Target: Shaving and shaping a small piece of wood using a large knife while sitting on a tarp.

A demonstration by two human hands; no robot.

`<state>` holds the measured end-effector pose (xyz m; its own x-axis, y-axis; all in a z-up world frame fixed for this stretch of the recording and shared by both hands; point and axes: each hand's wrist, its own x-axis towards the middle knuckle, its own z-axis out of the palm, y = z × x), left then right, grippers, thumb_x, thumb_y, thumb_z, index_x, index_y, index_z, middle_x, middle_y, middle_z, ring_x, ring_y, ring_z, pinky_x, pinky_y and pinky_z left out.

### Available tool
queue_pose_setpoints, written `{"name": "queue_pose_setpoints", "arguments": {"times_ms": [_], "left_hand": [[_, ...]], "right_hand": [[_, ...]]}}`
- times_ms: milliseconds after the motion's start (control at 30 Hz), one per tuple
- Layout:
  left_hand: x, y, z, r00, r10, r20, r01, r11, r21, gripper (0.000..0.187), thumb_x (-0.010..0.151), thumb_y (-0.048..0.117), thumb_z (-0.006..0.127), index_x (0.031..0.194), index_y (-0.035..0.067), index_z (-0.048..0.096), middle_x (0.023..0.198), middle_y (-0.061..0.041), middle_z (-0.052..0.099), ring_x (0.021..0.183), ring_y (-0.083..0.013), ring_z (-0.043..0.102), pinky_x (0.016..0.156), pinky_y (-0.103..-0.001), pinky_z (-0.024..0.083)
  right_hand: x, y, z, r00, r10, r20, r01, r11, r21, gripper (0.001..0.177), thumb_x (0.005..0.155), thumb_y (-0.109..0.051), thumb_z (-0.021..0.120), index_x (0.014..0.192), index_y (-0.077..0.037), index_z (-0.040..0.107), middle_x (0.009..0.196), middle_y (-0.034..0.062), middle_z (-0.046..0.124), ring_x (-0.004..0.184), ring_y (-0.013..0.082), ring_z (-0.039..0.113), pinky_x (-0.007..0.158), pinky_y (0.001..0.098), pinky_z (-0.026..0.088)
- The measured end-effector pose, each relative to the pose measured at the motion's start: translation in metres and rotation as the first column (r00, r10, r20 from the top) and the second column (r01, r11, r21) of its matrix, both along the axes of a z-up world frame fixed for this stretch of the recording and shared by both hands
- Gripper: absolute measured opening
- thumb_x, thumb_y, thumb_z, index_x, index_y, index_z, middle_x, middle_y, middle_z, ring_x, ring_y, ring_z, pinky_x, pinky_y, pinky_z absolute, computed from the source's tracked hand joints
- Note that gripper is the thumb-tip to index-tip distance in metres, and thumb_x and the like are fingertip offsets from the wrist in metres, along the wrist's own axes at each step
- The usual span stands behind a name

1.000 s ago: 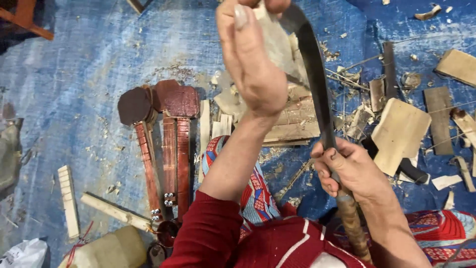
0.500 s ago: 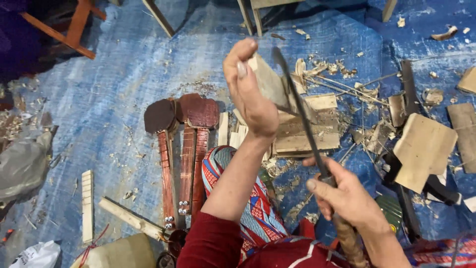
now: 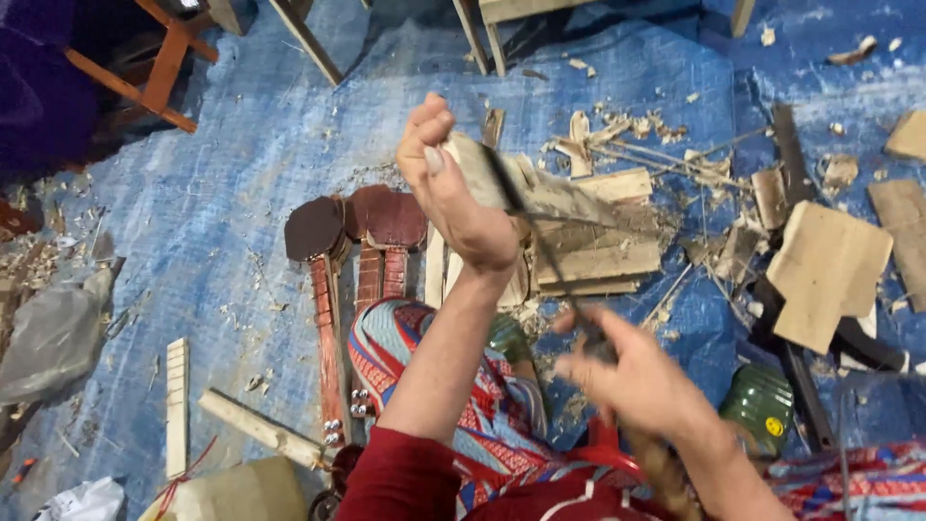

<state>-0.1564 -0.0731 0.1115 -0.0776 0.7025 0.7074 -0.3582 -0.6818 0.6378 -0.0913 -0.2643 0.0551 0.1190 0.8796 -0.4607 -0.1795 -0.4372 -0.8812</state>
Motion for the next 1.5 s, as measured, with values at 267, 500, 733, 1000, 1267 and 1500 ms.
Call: {"name": "queue_pose_setpoints", "arguments": {"times_ms": [267, 500, 733, 1000, 1267, 1500], "left_hand": [[0.001, 0.016, -0.022, 1.0, 0.014, -0.009, -0.014, 1.0, -0.021, 0.031, 0.103, 0.022, 0.034, 0.123, 0.007, 0.052, 0.14, -0.012, 0.046, 0.136, -0.0252, 0.041, 0.124, -0.043, 0.029], [0.024, 0.034, -0.05, 0.989, 0.05, 0.141, -0.054, 0.998, 0.02, 0.026, 0.113, 0.023, 0.034, 0.113, 0.006, 0.054, 0.116, -0.011, 0.053, 0.118, -0.0212, 0.058, 0.111, -0.031, 0.038], [0.012, 0.045, -0.038, 0.955, -0.249, 0.163, 0.267, 0.959, -0.1, 0.034, 0.112, 0.029, 0.028, 0.12, 0.005, 0.05, 0.111, -0.01, 0.057, 0.099, -0.0211, 0.058, 0.097, -0.039, 0.052], [-0.01, 0.076, -0.002, 0.856, -0.444, 0.264, 0.435, 0.895, 0.098, 0.036, 0.11, 0.031, 0.03, 0.11, 0.014, 0.062, 0.091, -0.005, 0.061, 0.083, -0.0153, 0.055, 0.081, -0.033, 0.047], [-0.013, 0.105, -0.021, 0.913, -0.351, 0.208, 0.352, 0.935, 0.036, 0.024, 0.108, 0.029, 0.04, 0.112, 0.015, 0.06, 0.103, -0.005, 0.063, 0.087, -0.0171, 0.059, 0.078, -0.035, 0.055], [-0.012, 0.102, -0.023, 0.938, -0.306, 0.164, 0.304, 0.952, 0.039, 0.024, 0.108, 0.031, 0.042, 0.114, 0.014, 0.058, 0.105, -0.007, 0.061, 0.09, -0.0173, 0.059, 0.082, -0.036, 0.058]], "right_hand": [[0.003, 0.009, -0.014, 1.0, -0.027, -0.015, 0.028, 0.997, 0.072, 0.038, 0.081, -0.005, 0.079, 0.118, -0.004, 0.068, 0.049, 0.006, 0.054, 0.033, 0.0176, 0.047, 0.031, 0.0327, 0.038], [0.021, 0.02, -0.075, 0.973, -0.179, -0.144, 0.197, 0.972, 0.125, 0.032, 0.084, 0.0, 0.076, 0.112, 0.003, 0.061, 0.043, 0.0178, 0.049, 0.027, 0.0236, 0.049, 0.023, 0.0339, 0.041], [0.069, 0.041, -0.023, 0.977, -0.192, 0.093, 0.193, 0.981, -0.005, 0.03, 0.082, -0.011, 0.079, 0.111, -0.009, 0.07, 0.053, 0.0049, 0.058, 0.038, 0.0166, 0.051, 0.033, 0.0305, 0.041], [0.203, 0.052, -0.209, 0.61, 0.046, 0.791, 0.391, 0.851, -0.35, 0.049, 0.1, -0.022, 0.071, 0.137, 0.007, 0.056, 0.101, 0.0263, 0.066, 0.076, 0.0351, 0.067, 0.064, 0.0447, 0.058], [0.169, 0.074, -0.376, -0.155, -0.18, 0.971, 0.178, 0.962, 0.207, 0.035, 0.083, -0.018, 0.068, 0.112, 0.0, 0.063, 0.098, 0.0191, 0.064, 0.086, 0.0375, 0.062, 0.076, 0.046, 0.05], [0.167, 0.13, -0.366, 0.569, -0.819, 0.074, 0.791, 0.52, -0.323, 0.062, 0.095, -0.056, 0.063, 0.106, 0.005, 0.065, 0.092, 0.0194, 0.064, 0.065, 0.0227, 0.056, 0.051, 0.0351, 0.053]]}}
